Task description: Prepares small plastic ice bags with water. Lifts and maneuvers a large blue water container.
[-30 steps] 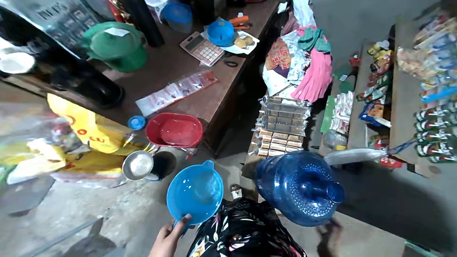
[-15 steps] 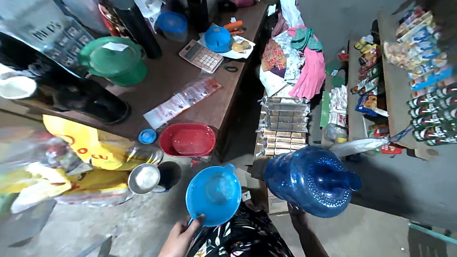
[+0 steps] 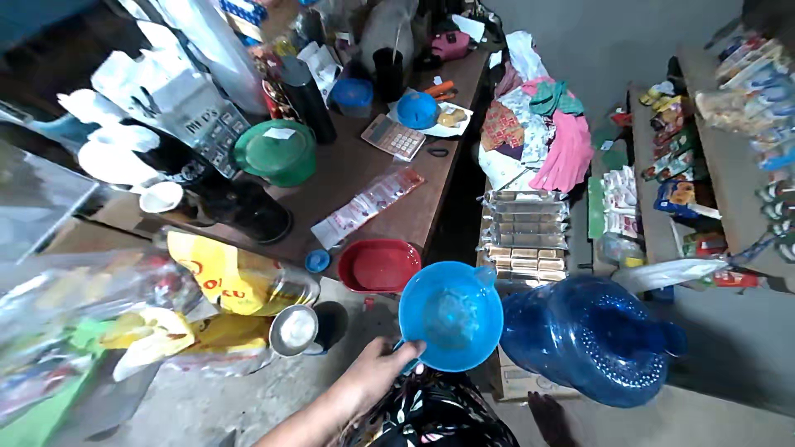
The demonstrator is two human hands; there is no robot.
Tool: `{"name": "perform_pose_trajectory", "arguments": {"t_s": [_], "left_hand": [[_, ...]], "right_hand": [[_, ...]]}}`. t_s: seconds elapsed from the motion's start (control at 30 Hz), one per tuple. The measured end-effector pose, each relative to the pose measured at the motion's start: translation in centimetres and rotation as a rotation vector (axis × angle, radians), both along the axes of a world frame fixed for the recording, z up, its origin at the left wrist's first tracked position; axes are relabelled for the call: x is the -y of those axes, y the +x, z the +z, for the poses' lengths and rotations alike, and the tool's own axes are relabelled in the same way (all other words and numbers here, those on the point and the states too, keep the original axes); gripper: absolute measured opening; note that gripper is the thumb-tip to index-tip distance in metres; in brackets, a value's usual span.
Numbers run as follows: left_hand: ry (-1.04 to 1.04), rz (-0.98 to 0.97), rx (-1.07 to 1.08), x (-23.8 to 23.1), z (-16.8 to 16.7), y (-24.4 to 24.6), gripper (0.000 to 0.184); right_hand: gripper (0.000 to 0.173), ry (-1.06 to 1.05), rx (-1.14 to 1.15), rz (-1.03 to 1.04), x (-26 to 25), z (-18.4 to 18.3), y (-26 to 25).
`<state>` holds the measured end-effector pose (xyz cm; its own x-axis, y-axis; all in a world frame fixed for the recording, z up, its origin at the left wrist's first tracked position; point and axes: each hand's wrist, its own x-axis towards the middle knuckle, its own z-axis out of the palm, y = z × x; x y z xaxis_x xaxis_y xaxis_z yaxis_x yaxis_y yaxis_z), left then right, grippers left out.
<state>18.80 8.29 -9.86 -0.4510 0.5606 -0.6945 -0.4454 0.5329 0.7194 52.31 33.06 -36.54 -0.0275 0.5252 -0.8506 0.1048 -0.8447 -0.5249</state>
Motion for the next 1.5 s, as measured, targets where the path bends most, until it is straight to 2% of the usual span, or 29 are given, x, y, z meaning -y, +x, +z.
{"name": "perform_pose_trajectory", "arguments": {"t_s": [0.1, 0.17, 0.37, 0.5, 0.63, 0.77, 0.87, 1.0, 1.1, 1.17, 1.23, 1.3, 1.33, 1.4, 1.43, 1.5], "left_hand": [[0.085, 0.067, 0.032, -2.7, 2.1, -2.2, 0.020], [0.130, 0.102, 0.033, -4.6, 2.8, -4.0, 0.019], [0.132, 0.208, -0.034, -10.1, 2.3, -9.1, 0.020], [0.067, 0.302, -0.055, -13.0, 1.3, -12.3, 0.020], [-0.013, 0.351, -0.063, -14.1, -0.3, -15.1, 0.023], [-0.070, 0.334, -0.071, -13.7, -2.3, -17.5, 0.033], [-0.084, 0.280, -0.090, -12.7, -3.3, -19.2, 0.030], [-0.094, 0.072, -0.120, -11.1, -3.7, -21.7, 0.032], [-0.090, -0.036, -0.163, -10.3, -3.9, -22.8, 0.049], [-0.087, 0.000, -0.213, -9.5, -3.7, -24.2, 0.066], [-0.191, 0.120, -0.402, -9.0, -5.1, -26.5, 0.065], [-0.331, 0.166, -0.576, -9.0, -8.0, -29.4, 0.050], [-0.406, 0.129, -0.619, -9.1, -9.9, -30.8, 0.048], [-0.559, 0.014, -0.664, -9.5, -13.2, -32.6, 0.059], [-0.598, -0.018, -0.679, -9.6, -14.2, -32.9, 0.061], [-0.625, -0.032, -0.744, -9.7, -15.0, -32.8, 0.054]], "right_hand": [[0.044, -0.041, -0.037, 0.132, 2.6, -0.5, -1.7], [0.045, -0.071, -0.043, 0.315, 3.2, 0.4, -4.5], [0.039, 0.109, -0.146, 0.846, -1.0, 4.9, -16.8], [0.042, 0.335, -0.227, 0.967, -4.9, 6.1, -23.7], [0.040, 0.273, -0.180, 1.021, -6.5, 6.1, -28.8], [0.041, 0.377, -0.244, 1.166, -6.9, 4.8, -29.5], [0.037, 0.317, -0.194, 1.178, -7.0, 4.5, -30.1], [0.036, 0.278, -0.124, 1.161, -6.2, 4.9, -30.7], [0.040, 0.257, -0.067, 1.233, -5.7, 5.3, -31.1], [0.042, 0.254, -0.043, 1.253, -5.2, 5.0, -31.2], [0.044, 0.251, -0.005, 1.276, -4.8, 5.2, -31.1], [0.043, 0.281, 0.034, 1.322, -4.6, 5.5, -30.6], [0.042, 0.295, 0.060, 1.353, -4.5, 5.7, -30.3], [0.042, 0.314, 0.122, 1.428, -4.3, 6.7, -30.0], [0.043, 0.323, 0.155, 1.464, -4.3, 7.6, -30.0], [0.043, 0.356, 0.201, 1.512, -4.3, 9.3, -29.8]]}}
